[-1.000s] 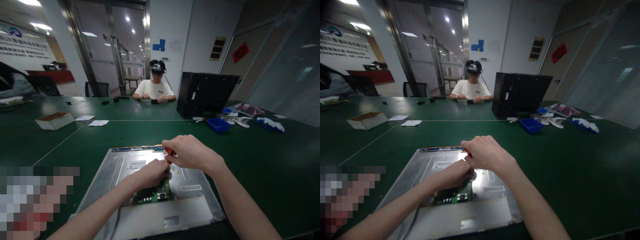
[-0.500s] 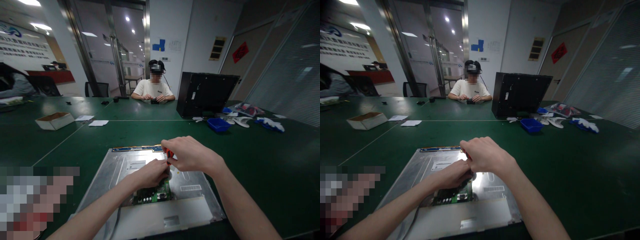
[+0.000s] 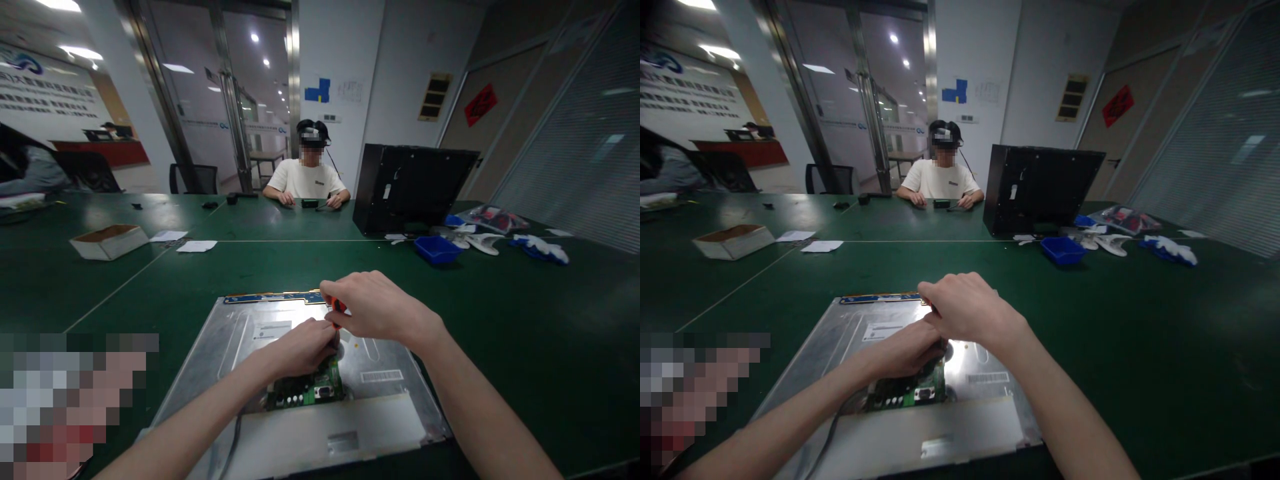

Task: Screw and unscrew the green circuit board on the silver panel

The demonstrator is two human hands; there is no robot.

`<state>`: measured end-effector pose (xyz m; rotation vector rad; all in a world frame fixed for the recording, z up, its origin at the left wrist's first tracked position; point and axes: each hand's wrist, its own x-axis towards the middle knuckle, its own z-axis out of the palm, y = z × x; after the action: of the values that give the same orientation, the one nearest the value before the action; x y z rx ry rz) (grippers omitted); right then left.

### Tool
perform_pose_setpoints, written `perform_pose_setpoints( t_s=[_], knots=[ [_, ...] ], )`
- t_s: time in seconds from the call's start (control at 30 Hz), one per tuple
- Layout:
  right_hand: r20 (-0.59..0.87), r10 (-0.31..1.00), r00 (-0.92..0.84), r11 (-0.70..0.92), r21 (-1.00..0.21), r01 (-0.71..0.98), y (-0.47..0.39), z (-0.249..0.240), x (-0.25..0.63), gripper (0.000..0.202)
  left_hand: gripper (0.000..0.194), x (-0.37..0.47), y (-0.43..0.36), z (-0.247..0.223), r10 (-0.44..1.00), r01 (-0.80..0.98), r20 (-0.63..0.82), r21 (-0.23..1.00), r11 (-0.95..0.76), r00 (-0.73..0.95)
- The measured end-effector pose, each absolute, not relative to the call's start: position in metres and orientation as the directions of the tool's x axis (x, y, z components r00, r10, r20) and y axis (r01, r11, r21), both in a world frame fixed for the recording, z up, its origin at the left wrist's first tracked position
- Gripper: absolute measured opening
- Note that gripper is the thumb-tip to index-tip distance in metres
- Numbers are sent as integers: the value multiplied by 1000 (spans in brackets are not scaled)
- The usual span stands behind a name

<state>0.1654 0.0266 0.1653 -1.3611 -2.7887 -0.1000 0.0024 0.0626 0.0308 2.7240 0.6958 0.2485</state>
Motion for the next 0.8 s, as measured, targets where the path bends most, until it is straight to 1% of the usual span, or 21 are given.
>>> perform_pose_setpoints(
  t_s=[0.13, 0.3, 0.63, 0.8],
  knots=[
    [78, 774, -628, 628, 26, 777, 27, 166, 168, 11, 10, 2, 60, 36, 492, 440, 82, 339, -832, 867],
    [94, 801, -592, 593, 19, 805, 27, 172, 175, 12, 7, 0, 58, 43, 484, 437, 82, 317, -842, 872],
    [63, 841, -537, 538, -4, 843, 26, 178, 182, 14, 21, -5, 58, 43, 486, 431, 78, 355, -829, 870],
    [55, 852, -521, 521, 11, 853, 27, 178, 184, 18, 17, -6, 58, 42, 506, 435, 109, 377, -818, 856]
  ],
)
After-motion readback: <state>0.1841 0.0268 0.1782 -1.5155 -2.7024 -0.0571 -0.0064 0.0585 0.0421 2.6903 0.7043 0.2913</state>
